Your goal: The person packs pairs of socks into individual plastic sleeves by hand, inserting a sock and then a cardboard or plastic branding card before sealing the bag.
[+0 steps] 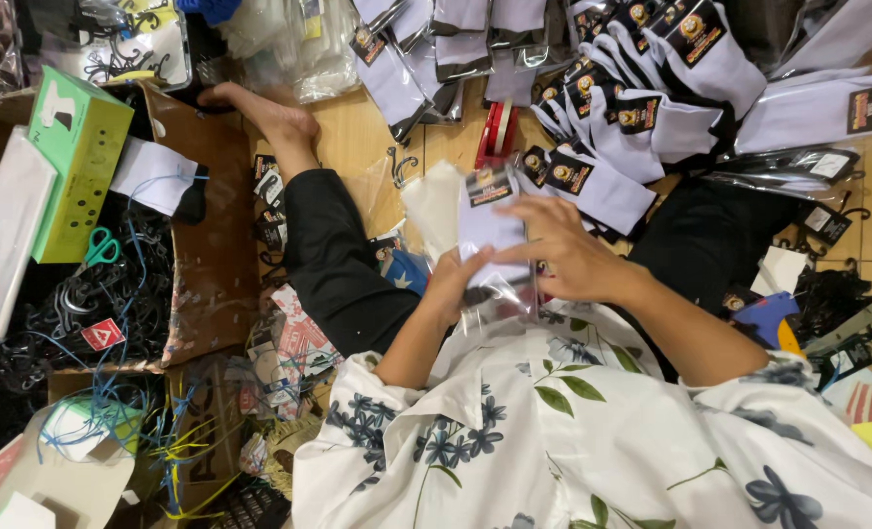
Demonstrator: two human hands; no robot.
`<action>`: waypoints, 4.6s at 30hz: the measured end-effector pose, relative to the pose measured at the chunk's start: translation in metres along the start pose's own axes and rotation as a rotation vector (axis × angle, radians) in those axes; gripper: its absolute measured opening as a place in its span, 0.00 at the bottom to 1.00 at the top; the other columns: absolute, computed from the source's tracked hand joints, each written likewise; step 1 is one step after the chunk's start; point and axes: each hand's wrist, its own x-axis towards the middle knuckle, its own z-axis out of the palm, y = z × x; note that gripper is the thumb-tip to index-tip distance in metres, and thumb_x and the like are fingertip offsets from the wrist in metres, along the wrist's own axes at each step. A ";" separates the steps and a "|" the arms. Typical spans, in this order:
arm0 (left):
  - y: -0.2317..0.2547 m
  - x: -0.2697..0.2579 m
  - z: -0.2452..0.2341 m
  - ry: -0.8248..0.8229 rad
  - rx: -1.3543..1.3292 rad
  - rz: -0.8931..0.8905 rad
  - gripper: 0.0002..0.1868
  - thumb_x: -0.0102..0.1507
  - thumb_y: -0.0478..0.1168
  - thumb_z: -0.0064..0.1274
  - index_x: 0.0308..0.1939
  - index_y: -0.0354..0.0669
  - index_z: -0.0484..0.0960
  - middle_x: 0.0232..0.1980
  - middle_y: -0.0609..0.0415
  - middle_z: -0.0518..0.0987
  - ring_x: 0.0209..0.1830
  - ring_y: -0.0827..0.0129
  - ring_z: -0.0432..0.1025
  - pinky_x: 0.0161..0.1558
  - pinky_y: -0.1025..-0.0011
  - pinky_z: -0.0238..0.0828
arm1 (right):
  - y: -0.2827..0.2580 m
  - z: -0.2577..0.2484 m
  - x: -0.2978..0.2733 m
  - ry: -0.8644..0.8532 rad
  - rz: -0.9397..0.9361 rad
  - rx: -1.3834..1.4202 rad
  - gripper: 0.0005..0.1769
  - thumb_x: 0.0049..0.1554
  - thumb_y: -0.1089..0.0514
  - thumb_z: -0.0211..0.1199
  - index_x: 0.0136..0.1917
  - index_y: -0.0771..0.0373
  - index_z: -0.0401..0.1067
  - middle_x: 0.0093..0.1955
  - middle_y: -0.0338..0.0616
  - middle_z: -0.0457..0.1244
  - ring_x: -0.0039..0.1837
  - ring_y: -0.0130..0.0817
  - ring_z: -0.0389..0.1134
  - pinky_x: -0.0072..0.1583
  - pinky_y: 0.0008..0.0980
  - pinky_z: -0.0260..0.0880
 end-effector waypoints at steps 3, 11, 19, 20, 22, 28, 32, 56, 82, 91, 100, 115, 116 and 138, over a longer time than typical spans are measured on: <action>-0.040 0.056 -0.041 -0.055 -0.242 -0.108 0.30 0.65 0.60 0.55 0.60 0.42 0.77 0.52 0.51 0.79 0.47 0.60 0.72 0.49 0.60 0.70 | -0.011 -0.014 0.021 0.207 -0.161 0.152 0.13 0.53 0.67 0.68 0.51 0.57 0.82 0.51 0.42 0.71 0.52 0.45 0.71 0.56 0.41 0.66; 0.025 0.041 -0.049 -0.035 0.223 0.723 0.25 0.67 0.54 0.54 0.59 0.40 0.79 0.43 0.56 0.81 0.44 0.78 0.72 0.45 0.77 0.71 | 0.010 -0.014 0.048 0.162 0.175 0.580 0.09 0.58 0.61 0.70 0.52 0.66 0.79 0.42 0.49 0.72 0.42 0.30 0.71 0.46 0.30 0.72; 0.025 0.035 -0.069 -0.033 0.258 0.621 0.08 0.65 0.33 0.59 0.47 0.40 0.88 0.36 0.54 0.86 0.35 0.83 0.71 0.37 0.80 0.75 | 0.066 0.082 0.052 0.414 0.328 0.992 0.05 0.52 0.70 0.72 0.44 0.67 0.82 0.35 0.44 0.65 0.38 0.25 0.62 0.46 0.26 0.65; 0.014 0.040 -0.080 0.004 0.275 0.620 0.06 0.63 0.31 0.60 0.43 0.40 0.89 0.32 0.54 0.84 0.32 0.82 0.69 0.34 0.81 0.74 | 0.065 0.088 0.055 0.384 0.357 0.987 0.04 0.52 0.70 0.71 0.42 0.65 0.82 0.35 0.43 0.65 0.39 0.25 0.62 0.46 0.25 0.65; -0.004 0.050 -0.099 0.041 0.294 0.614 0.06 0.61 0.29 0.61 0.40 0.39 0.89 0.28 0.55 0.82 0.28 0.81 0.68 0.31 0.82 0.72 | 0.081 0.109 0.061 0.356 0.390 0.985 0.03 0.52 0.70 0.71 0.39 0.64 0.82 0.35 0.42 0.65 0.39 0.25 0.61 0.47 0.25 0.64; -0.020 0.051 -0.118 0.224 0.339 0.609 0.09 0.62 0.26 0.56 0.39 0.40 0.90 0.30 0.55 0.82 0.31 0.80 0.68 0.29 0.79 0.75 | 0.263 0.233 0.032 0.592 1.071 0.317 0.18 0.50 0.47 0.79 0.53 0.46 0.80 0.47 0.37 0.63 0.47 0.34 0.71 0.49 0.32 0.74; -0.006 0.042 -0.114 0.224 0.363 0.634 0.10 0.63 0.25 0.54 0.39 0.40 0.89 0.32 0.53 0.82 0.33 0.78 0.69 0.35 0.77 0.72 | 0.237 0.245 0.032 0.725 1.112 0.784 0.11 0.58 0.56 0.71 0.54 0.58 0.80 0.45 0.45 0.66 0.44 0.32 0.74 0.45 0.24 0.79; 0.028 0.010 -0.059 0.118 0.698 0.925 0.12 0.60 0.25 0.53 0.39 0.44 0.87 0.45 0.43 0.86 0.44 0.50 0.82 0.44 0.63 0.77 | 0.049 0.067 0.049 0.388 0.624 0.791 0.09 0.63 0.59 0.67 0.56 0.64 0.78 0.28 0.47 0.65 0.26 0.27 0.66 0.32 0.22 0.69; -0.214 0.197 -0.173 0.620 0.997 0.353 0.17 0.58 0.36 0.65 0.42 0.38 0.71 0.37 0.42 0.78 0.43 0.37 0.77 0.45 0.49 0.72 | 0.238 0.099 -0.048 0.296 0.850 -0.477 0.43 0.51 0.57 0.78 0.76 0.58 0.62 0.70 0.49 0.57 0.69 0.53 0.56 0.63 0.61 0.59; -0.209 0.215 -0.184 0.952 0.858 0.368 0.09 0.72 0.44 0.46 0.41 0.45 0.75 0.34 0.40 0.81 0.35 0.44 0.79 0.37 0.55 0.76 | 0.277 0.098 -0.086 0.312 0.656 -0.389 0.26 0.41 0.52 0.84 0.49 0.52 0.72 0.54 0.36 0.58 0.61 0.44 0.62 0.60 0.46 0.62; -0.053 0.121 -0.063 -0.199 -0.466 0.154 0.11 0.73 0.47 0.47 0.52 0.46 0.78 0.53 0.36 0.82 0.56 0.47 0.79 0.61 0.54 0.76 | 0.136 0.029 -0.030 0.396 0.705 0.545 0.14 0.58 0.50 0.75 0.54 0.55 0.76 0.42 0.34 0.69 0.44 0.18 0.63 0.47 0.21 0.67; 0.052 0.064 -0.024 -0.180 -0.060 0.609 0.18 0.71 0.40 0.52 0.62 0.39 0.70 0.47 0.34 0.84 0.50 0.56 0.80 0.55 0.56 0.80 | 0.021 0.022 0.018 0.527 0.487 0.465 0.11 0.57 0.56 0.77 0.47 0.60 0.77 0.32 0.41 0.65 0.37 0.19 0.61 0.38 0.21 0.60; 0.043 0.069 -0.018 -0.119 -0.054 0.626 0.21 0.69 0.40 0.57 0.64 0.41 0.72 0.45 0.39 0.85 0.48 0.61 0.81 0.55 0.62 0.80 | 0.017 0.032 0.022 0.525 0.519 0.607 0.11 0.55 0.55 0.77 0.46 0.59 0.77 0.32 0.37 0.66 0.36 0.18 0.61 0.38 0.19 0.61; -0.045 0.052 -0.047 -0.302 1.147 0.827 0.48 0.47 0.23 0.65 0.72 0.49 0.71 0.69 0.50 0.75 0.70 0.53 0.69 0.71 0.56 0.65 | 0.090 0.144 -0.040 0.204 1.266 1.112 0.16 0.52 0.50 0.74 0.44 0.64 0.76 0.38 0.47 0.69 0.41 0.39 0.72 0.43 0.41 0.70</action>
